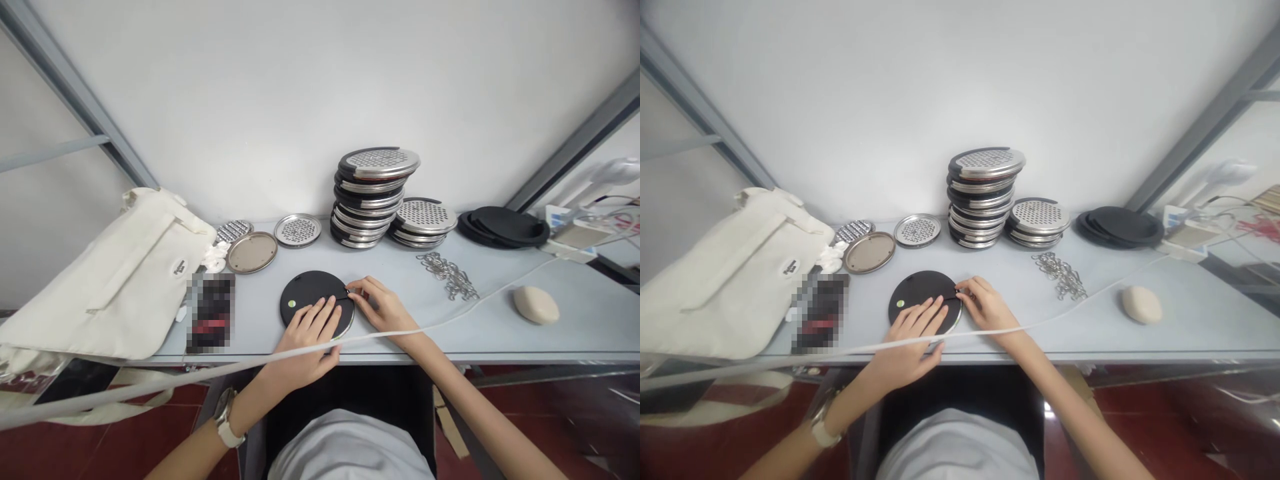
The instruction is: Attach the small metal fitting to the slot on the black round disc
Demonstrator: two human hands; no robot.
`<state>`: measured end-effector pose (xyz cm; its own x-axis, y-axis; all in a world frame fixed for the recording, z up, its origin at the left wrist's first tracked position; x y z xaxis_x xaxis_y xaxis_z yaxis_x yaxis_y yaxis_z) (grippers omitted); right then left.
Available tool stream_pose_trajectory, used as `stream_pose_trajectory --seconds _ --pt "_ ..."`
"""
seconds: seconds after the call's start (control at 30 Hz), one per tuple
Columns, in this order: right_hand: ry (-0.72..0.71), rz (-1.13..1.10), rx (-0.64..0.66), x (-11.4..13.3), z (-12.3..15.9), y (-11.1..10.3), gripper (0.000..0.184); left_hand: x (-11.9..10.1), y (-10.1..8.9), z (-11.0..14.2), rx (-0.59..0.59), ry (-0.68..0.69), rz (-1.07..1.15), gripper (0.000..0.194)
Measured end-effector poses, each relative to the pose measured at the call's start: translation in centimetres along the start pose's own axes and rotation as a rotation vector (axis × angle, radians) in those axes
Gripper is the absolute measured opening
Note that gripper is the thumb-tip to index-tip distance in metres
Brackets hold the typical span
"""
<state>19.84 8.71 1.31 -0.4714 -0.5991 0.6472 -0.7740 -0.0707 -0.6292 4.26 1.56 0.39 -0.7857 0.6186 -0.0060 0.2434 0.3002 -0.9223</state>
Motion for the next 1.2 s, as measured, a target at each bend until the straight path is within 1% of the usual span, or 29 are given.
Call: stream_pose_trajectory --seconds 0.3,0.43,0.6,0.83,0.93,1.03,1.2 --pt "-0.036 -0.044 -0.011 -0.02 0.07 0.42 0.024 -0.02 -0.19 -0.04 -0.031 0.007 -0.002 0.056" --pt "-0.033 -0.042 -0.013 -0.01 0.06 0.40 0.021 0.01 -0.04 -0.02 -0.019 0.004 -0.001 0.056" --pt "-0.024 -0.036 -0.027 -0.05 0.05 0.21 0.018 0.01 -0.17 -0.01 -0.032 0.008 0.000 0.056" --pt "0.019 -0.079 -0.035 -0.34 0.11 0.12 0.019 0.04 -0.06 -0.02 -0.013 0.005 -0.004 0.056" --pt "0.038 -0.088 -0.031 -0.37 0.11 0.11 0.019 0.01 -0.09 0.00 -0.023 0.005 -0.004 0.056" --pt "0.038 -0.103 -0.020 -0.33 0.11 0.17 0.020 -0.01 -0.15 0.00 -0.037 0.005 -0.005 0.056" --pt "0.053 -0.127 0.004 -0.46 0.16 0.39 0.023 -0.02 -0.12 -0.02 -0.027 0.005 -0.002 0.056"
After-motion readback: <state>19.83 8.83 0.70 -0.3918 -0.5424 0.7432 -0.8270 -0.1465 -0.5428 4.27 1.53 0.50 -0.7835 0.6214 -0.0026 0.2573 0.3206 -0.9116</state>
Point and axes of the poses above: each hand's wrist, its own z-axis away from the middle knuckle, its own y-axis out of the palm, x = y × z, the point moved 5 cm from there along -z, towards the middle knuckle, and after that the axes turned 3 degrees about -y, right-handed, at the moved point
